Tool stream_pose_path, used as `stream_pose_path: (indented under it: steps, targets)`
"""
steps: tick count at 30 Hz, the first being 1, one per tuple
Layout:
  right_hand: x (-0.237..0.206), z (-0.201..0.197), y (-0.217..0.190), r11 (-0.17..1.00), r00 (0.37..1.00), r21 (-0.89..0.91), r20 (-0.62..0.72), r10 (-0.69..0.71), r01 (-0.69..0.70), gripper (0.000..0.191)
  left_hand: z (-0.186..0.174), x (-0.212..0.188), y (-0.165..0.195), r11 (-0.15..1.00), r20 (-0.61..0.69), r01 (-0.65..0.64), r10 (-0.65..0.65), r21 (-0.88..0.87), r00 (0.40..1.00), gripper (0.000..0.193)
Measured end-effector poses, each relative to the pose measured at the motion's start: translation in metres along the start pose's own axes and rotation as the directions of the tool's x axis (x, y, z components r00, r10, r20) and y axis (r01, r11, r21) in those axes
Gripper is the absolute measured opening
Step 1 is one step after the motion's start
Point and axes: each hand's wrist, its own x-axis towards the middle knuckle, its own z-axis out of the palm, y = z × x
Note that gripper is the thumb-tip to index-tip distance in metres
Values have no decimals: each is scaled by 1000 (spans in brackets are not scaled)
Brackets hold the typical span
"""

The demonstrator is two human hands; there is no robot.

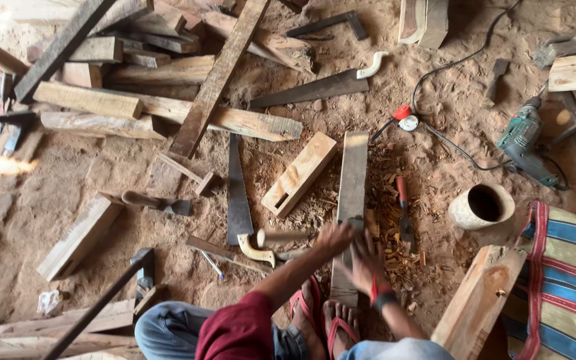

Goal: The person sits on the ground and sharpens a small metal tool by rubbing it against a long sharpening stone. They repeatedly rub the tool back and forth, occasionally pausing to inspect the edge before continuing.

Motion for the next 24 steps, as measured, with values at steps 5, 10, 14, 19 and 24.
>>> stream_pose_path:
  steps: [5, 10, 14, 19, 24]
  targets:
    - [-1, -22, -1, 997, 997, 78, -80, 6, 1, 101, -17, 0, 5, 1000, -11, -6, 5, -26, 1000, 42]
    - [-74, 6, -36, 998, 992, 33, 118, 47, -52, 110, 8, -64, 32, 987, 99, -151, 155, -48, 983, 41]
    - [-27, -1, -19, 1000, 1000, 14, -14, 12, -12, 105, -1, -30, 16, 993, -105, -110, 114, 44, 988, 65]
    - [17, -13, 11, 998, 991, -45, -125, -56, 51, 105, -20, 19, 0, 996, 110, 58, -51, -62, 993, 36]
    - [-64, 29, -25, 985, 962, 158, -271, -30, 75, 110, 7, -49, 27, 979, 46, -202, 202, 2, 978, 48]
